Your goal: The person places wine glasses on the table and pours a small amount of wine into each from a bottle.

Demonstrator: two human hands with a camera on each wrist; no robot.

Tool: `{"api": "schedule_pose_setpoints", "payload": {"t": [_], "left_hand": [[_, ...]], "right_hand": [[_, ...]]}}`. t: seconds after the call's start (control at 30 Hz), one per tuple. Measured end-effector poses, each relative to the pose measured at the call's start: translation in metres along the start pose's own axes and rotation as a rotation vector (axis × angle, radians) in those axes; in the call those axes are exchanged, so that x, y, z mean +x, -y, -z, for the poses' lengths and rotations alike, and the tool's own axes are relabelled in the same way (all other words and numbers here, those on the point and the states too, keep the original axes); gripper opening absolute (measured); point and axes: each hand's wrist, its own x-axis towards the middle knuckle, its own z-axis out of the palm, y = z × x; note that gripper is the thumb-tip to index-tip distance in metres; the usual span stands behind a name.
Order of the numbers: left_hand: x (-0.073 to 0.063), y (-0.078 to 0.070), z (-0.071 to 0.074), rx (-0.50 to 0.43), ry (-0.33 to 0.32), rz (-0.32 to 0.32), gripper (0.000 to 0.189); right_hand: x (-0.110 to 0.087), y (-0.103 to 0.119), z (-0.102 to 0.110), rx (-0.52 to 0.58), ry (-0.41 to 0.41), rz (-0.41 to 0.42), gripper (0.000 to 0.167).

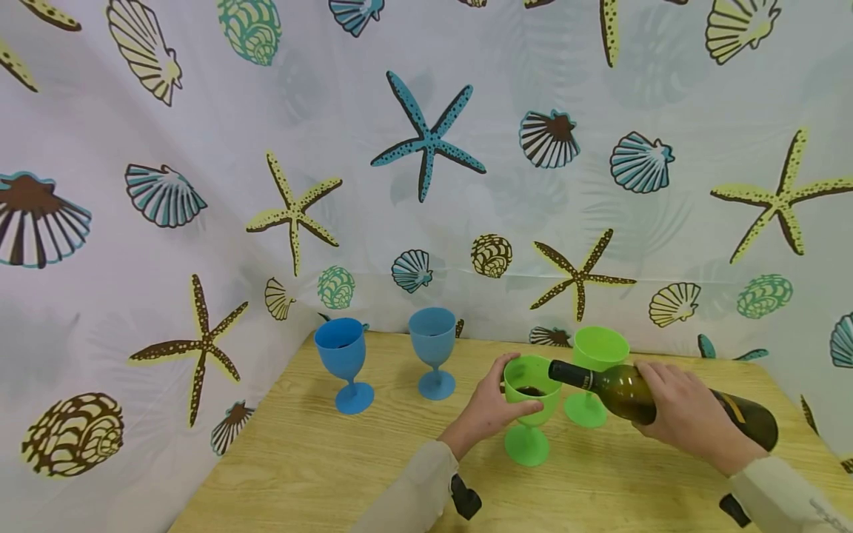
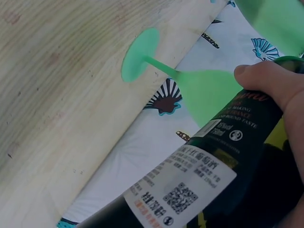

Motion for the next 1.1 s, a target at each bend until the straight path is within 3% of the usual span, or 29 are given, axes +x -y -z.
{"api": "schedule_pose_setpoints", "payload": {"t": [0.67,1.1], "left_hand": [[0.001,0.001,-0.001,0.013,-0.006,0.01,0.082],[0.0,0.0,-0.001,0.02,-0.011,0.017,0.083]], "right_hand": [[-0.013,-0.002,-0.021,0.12,-0.014,-0.098,0.09],[-0.025,-0.009,-0.029,0.109,0.011,-0.157,0.094]]}}
